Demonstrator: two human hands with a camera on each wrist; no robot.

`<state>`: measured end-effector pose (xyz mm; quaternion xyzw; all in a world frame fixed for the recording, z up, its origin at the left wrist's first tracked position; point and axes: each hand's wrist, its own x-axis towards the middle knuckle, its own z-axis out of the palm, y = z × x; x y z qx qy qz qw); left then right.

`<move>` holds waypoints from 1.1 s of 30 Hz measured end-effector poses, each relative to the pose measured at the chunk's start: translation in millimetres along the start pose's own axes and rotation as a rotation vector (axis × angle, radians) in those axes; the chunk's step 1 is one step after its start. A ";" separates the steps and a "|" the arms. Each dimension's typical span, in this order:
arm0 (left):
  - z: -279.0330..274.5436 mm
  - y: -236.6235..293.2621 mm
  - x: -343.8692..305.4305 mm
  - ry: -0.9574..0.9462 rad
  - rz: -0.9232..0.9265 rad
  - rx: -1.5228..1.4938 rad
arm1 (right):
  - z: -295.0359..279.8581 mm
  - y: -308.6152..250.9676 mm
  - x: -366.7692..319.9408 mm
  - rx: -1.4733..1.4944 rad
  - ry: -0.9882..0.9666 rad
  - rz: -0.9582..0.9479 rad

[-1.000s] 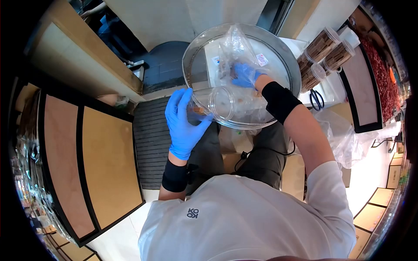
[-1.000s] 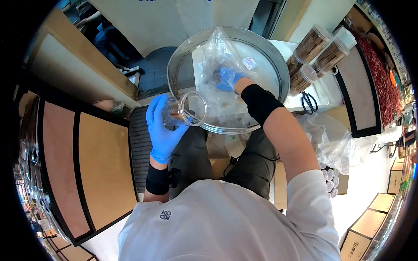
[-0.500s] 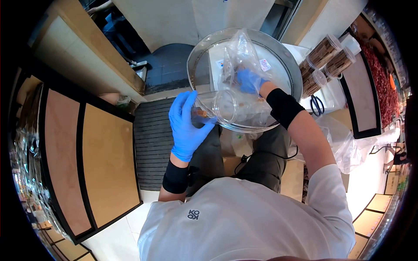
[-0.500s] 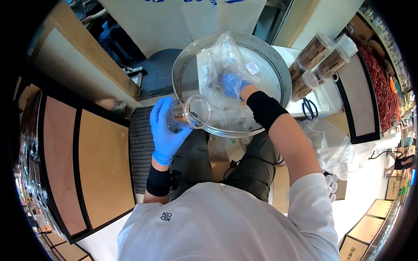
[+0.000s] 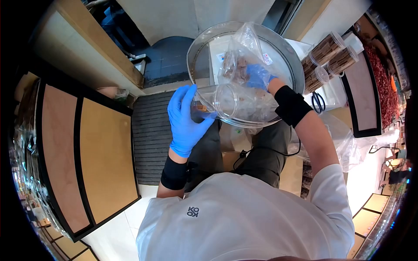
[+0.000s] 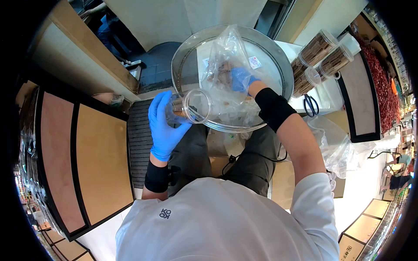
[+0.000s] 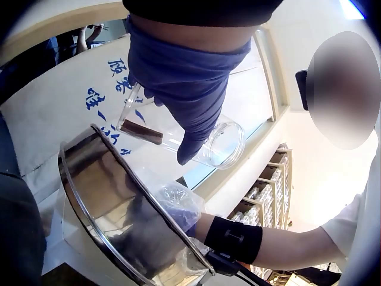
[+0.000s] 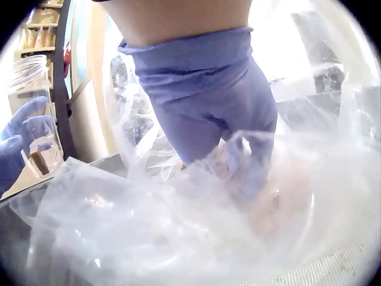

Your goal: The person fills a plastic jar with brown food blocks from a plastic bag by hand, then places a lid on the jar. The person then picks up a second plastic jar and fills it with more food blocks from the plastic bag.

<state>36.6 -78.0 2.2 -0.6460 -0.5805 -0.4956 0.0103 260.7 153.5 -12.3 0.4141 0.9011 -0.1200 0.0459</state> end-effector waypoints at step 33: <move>0.1 -12.2 -2.9 0.004 -0.009 -0.035 | 25.4 5.7 24.5 0.034 0.083 -0.042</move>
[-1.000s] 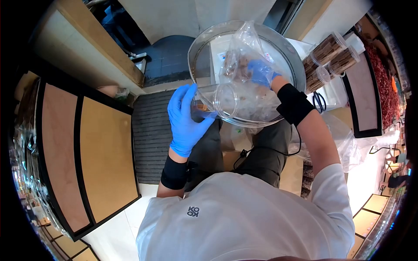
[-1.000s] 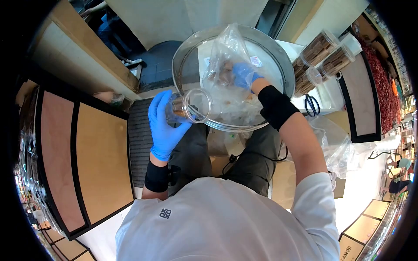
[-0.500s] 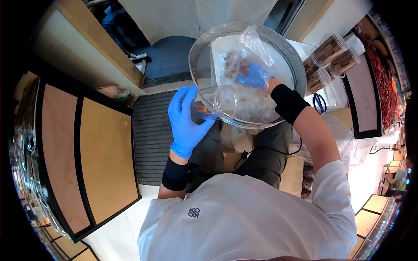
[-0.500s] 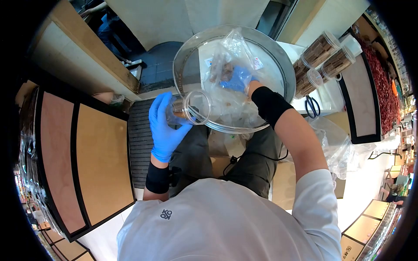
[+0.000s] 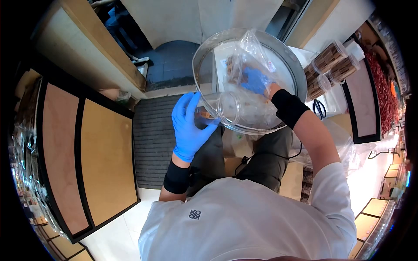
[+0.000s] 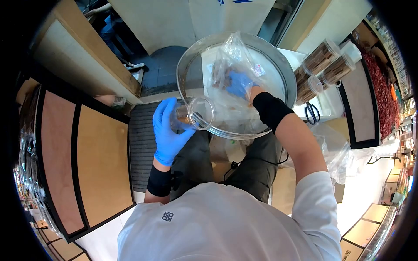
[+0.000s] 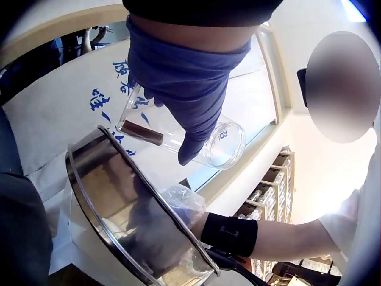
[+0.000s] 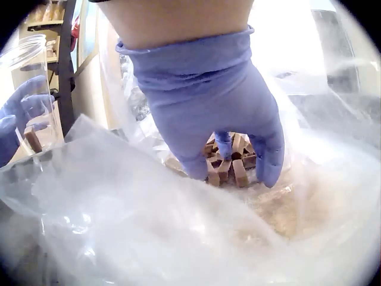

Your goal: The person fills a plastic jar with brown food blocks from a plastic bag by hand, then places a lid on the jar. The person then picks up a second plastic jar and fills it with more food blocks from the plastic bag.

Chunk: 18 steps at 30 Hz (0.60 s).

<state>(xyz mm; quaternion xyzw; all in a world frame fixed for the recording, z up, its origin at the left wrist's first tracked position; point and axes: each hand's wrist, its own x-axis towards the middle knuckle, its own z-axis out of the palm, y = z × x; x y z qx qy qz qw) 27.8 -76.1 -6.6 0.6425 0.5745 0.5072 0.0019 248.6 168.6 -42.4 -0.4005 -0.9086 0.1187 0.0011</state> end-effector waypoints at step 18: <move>0.7 3.8 0.4 0.013 0.044 0.053 | -11.9 4.5 -11.7 -0.016 0.020 -0.148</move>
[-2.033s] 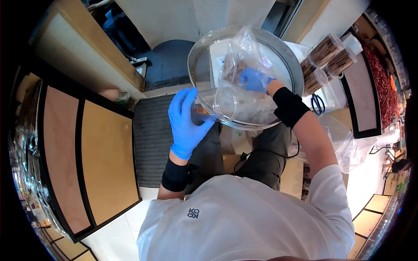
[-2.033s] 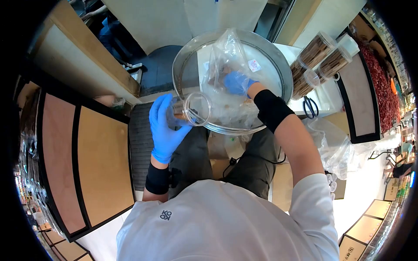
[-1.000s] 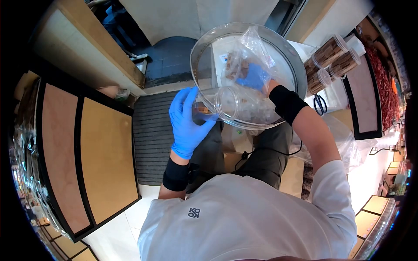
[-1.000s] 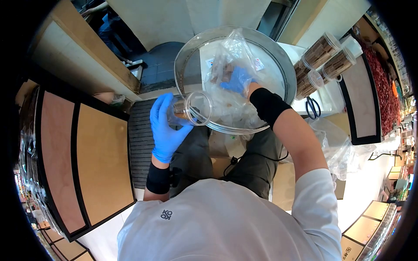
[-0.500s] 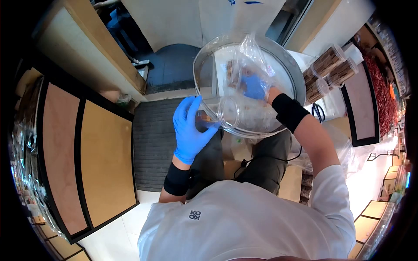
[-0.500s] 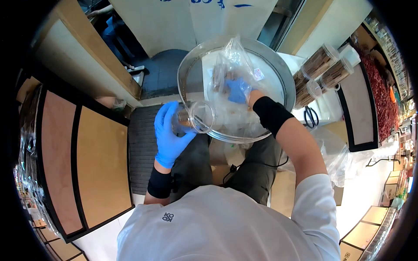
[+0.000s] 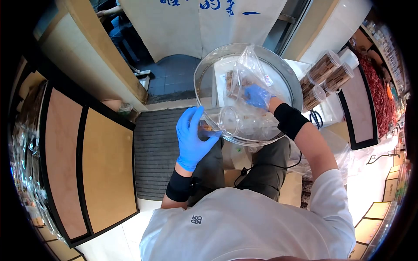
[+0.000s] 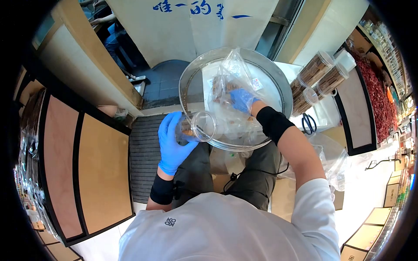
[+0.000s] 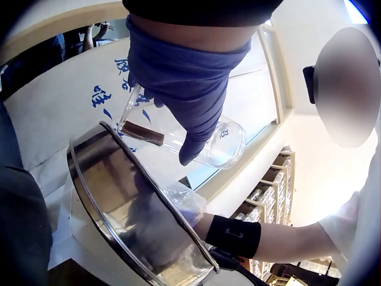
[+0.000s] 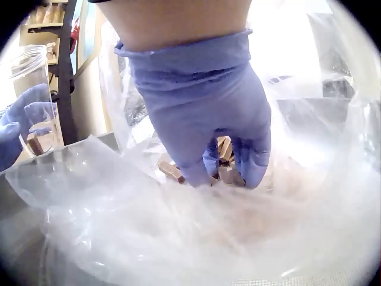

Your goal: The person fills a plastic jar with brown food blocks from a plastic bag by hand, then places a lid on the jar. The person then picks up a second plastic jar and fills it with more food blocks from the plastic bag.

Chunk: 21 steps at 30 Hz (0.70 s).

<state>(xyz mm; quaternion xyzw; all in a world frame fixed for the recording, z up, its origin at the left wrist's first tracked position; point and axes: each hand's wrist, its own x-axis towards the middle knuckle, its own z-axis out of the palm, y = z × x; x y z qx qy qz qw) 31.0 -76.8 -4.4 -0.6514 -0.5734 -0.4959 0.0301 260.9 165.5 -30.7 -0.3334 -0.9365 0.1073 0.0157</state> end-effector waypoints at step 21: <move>12.3 5.5 3.5 -0.040 0.000 -0.005 | -155.5 -97.9 -150.2 0.517 0.026 0.259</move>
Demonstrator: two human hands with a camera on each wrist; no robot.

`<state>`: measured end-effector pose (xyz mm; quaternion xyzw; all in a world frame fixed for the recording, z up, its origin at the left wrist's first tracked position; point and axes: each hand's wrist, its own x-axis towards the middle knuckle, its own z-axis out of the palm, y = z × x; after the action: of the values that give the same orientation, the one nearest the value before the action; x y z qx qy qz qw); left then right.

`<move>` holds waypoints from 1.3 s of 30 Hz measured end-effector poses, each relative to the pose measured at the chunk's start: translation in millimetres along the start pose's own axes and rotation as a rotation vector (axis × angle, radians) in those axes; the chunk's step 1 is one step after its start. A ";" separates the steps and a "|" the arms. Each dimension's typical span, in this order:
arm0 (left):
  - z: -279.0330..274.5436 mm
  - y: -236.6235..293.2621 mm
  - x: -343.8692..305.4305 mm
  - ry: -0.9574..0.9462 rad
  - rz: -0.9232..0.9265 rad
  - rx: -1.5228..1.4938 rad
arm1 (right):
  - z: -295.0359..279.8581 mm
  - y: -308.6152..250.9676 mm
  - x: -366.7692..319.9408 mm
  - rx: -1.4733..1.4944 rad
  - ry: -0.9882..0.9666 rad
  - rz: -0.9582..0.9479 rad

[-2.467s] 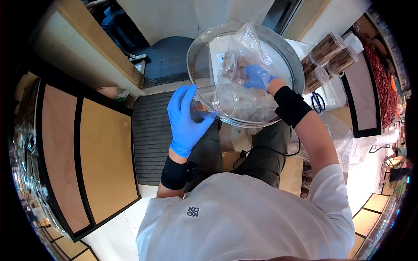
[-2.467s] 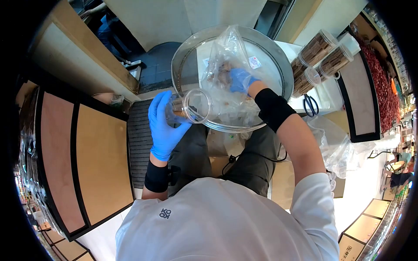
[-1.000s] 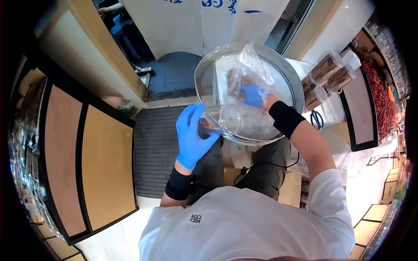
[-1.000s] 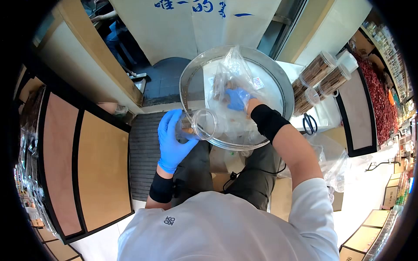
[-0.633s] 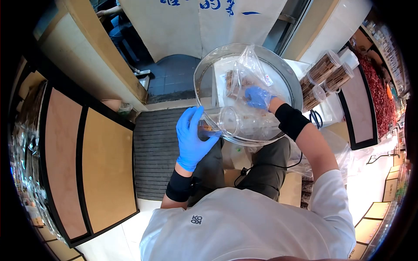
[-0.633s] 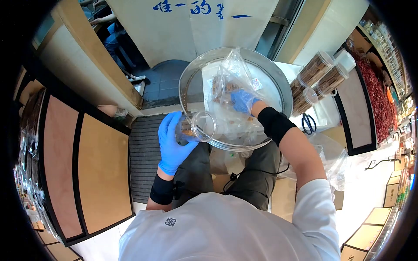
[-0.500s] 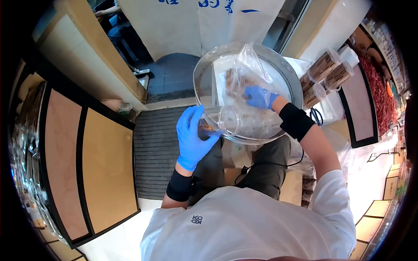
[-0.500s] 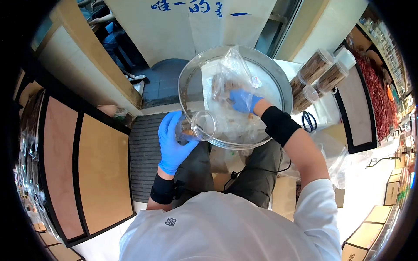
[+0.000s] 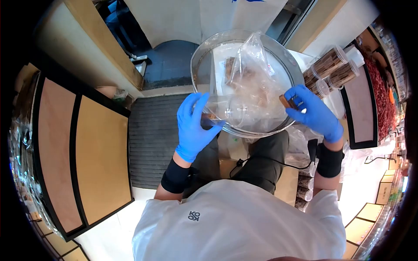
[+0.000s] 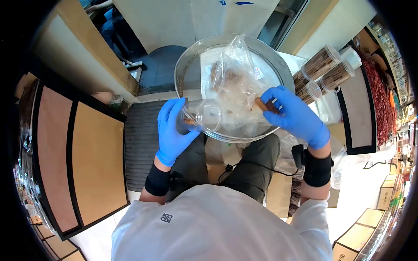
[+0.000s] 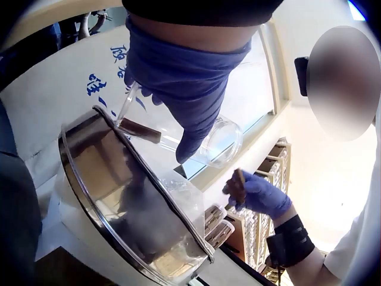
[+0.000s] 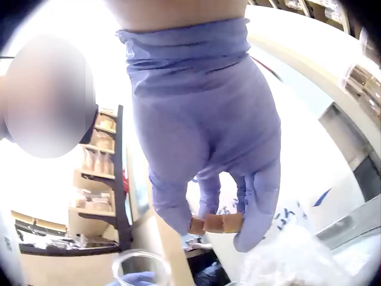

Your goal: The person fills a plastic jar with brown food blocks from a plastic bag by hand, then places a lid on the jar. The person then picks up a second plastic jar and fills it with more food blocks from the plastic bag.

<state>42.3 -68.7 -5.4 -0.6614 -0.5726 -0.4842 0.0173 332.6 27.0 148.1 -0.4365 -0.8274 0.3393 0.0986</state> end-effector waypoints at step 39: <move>-2.9 36.2 9.7 -0.128 0.223 0.066 | 93.9 -2.7 -7.1 0.198 -0.216 -0.454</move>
<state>67.3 -75.6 21.8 -0.7497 -0.5109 -0.4168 0.0562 291.9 -24.3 80.3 -0.1895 -0.8725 0.4325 0.1256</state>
